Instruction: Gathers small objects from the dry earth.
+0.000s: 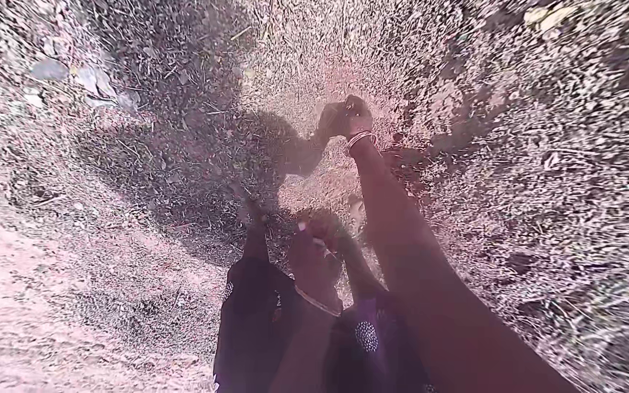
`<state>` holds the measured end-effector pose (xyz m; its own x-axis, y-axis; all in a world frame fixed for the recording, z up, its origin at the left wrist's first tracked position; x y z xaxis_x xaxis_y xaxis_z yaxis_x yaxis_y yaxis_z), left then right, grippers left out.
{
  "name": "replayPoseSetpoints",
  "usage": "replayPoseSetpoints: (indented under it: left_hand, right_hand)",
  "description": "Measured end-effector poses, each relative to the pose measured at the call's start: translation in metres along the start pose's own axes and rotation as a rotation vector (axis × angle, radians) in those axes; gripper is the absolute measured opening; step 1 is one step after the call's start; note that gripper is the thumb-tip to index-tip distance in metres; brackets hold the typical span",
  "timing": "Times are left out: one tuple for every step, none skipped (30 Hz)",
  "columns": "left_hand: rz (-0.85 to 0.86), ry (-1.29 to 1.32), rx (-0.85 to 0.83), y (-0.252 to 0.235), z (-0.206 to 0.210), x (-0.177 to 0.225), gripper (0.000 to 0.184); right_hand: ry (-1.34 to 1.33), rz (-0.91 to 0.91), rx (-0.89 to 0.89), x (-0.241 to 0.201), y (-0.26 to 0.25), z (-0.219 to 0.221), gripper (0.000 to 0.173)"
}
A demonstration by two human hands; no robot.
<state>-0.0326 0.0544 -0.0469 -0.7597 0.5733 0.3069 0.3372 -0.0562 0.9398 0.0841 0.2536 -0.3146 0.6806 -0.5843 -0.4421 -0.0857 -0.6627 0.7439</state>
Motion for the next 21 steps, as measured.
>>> replayPoseSetpoints:
  left_hand:
    - [-0.004,0.005,0.001,-0.001,0.0,-0.001,0.054]
    - [-0.007,0.007,0.007,-0.001,-0.001,-0.002,0.053]
    - [-0.014,0.009,0.014,0.0,-0.001,-0.004,0.053]
    - [-0.021,0.015,0.021,0.0,-0.001,-0.004,0.053]
    - [-0.033,0.027,0.027,0.0,-0.001,-0.004,0.053]
    - [-0.043,0.044,0.034,0.001,-0.001,-0.004,0.052]
    - [-0.044,0.066,0.028,0.001,0.001,-0.004,0.052]
    - [-0.04,0.082,0.024,0.0,0.001,-0.003,0.051]
    - [-0.037,0.096,0.032,0.0,-0.001,-0.004,0.05]
    - [-0.04,0.106,0.048,0.0,-0.003,-0.004,0.05]
    - [-0.052,0.108,0.059,0.0,-0.004,-0.006,0.05]
    - [-0.065,0.104,0.07,0.0,-0.005,-0.006,0.05]
    - [-0.076,0.099,0.077,0.0,-0.005,-0.006,0.05]
    - [-0.084,0.091,0.082,0.0,-0.005,-0.007,0.049]
    - [-0.091,0.081,0.086,0.0,-0.006,-0.009,0.049]
    - [-0.093,0.075,0.081,0.0,-0.006,-0.01,0.05]
    - [-0.091,0.067,0.078,0.0,-0.007,-0.011,0.05]
    - [-0.088,0.059,0.08,0.001,-0.008,-0.012,0.05]
    - [-0.088,0.061,0.09,0.001,-0.009,-0.012,0.05]
    - [-0.092,0.075,0.111,0.001,-0.01,-0.012,0.051]
    - [-0.098,0.091,0.138,0.001,-0.011,-0.012,0.051]
  right_hand:
    - [0.11,-0.009,-0.098,-0.008,0.011,0.026,0.06]
    - [0.222,-0.017,-0.24,-0.014,0.031,0.053,0.072]
    - [0.345,-0.044,-0.377,-0.018,0.055,0.073,0.079]
    - [0.413,-0.09,-0.495,-0.015,0.073,0.085,0.082]
    - [0.439,-0.149,-0.621,-0.008,0.087,0.087,0.081]
    - [0.483,-0.193,-0.782,-0.005,0.101,0.08,0.07]
    - [0.547,-0.226,-0.933,-0.005,0.112,0.066,0.056]
    - [0.647,-0.25,-1.052,-0.005,0.119,0.052,0.046]
    - [0.732,-0.27,-1.08,-0.003,0.116,0.038,0.04]
    - [0.747,-0.242,-1.008,-0.006,0.106,0.02,0.042]
    - [0.706,-0.212,-0.866,-0.012,0.091,0.0,0.044]
    - [0.659,-0.19,-0.701,-0.022,0.072,-0.016,0.043]
    - [0.626,-0.173,-0.55,-0.032,0.052,-0.027,0.04]
    - [0.593,-0.171,-0.432,-0.041,0.033,-0.032,0.037]
    - [0.541,-0.154,-0.344,-0.05,0.021,-0.031,0.034]
    - [0.485,-0.142,-0.285,-0.057,0.013,-0.023,0.035]
    - [0.462,-0.144,-0.269,-0.061,0.008,-0.008,0.037]
    - [0.457,-0.161,-0.302,-0.06,0.008,0.015,0.039]
    - [0.445,-0.181,-0.376,-0.058,0.019,0.04,0.044]
    - [0.45,-0.188,-0.46,-0.055,0.035,0.063,0.052]
    - [0.487,-0.188,-0.538,-0.05,0.051,0.08,0.06]
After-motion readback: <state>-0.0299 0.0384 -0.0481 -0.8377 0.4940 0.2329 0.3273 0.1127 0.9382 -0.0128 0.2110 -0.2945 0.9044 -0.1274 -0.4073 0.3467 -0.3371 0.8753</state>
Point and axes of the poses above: each hand's wrist, its own y-axis away from the middle knuckle, its own z-axis out of the palm, x = y × z, the point moved 6 cm from there along -y, towards the middle knuckle, and after that the axes turned 10 degrees about -y, right-handed, at the moved point
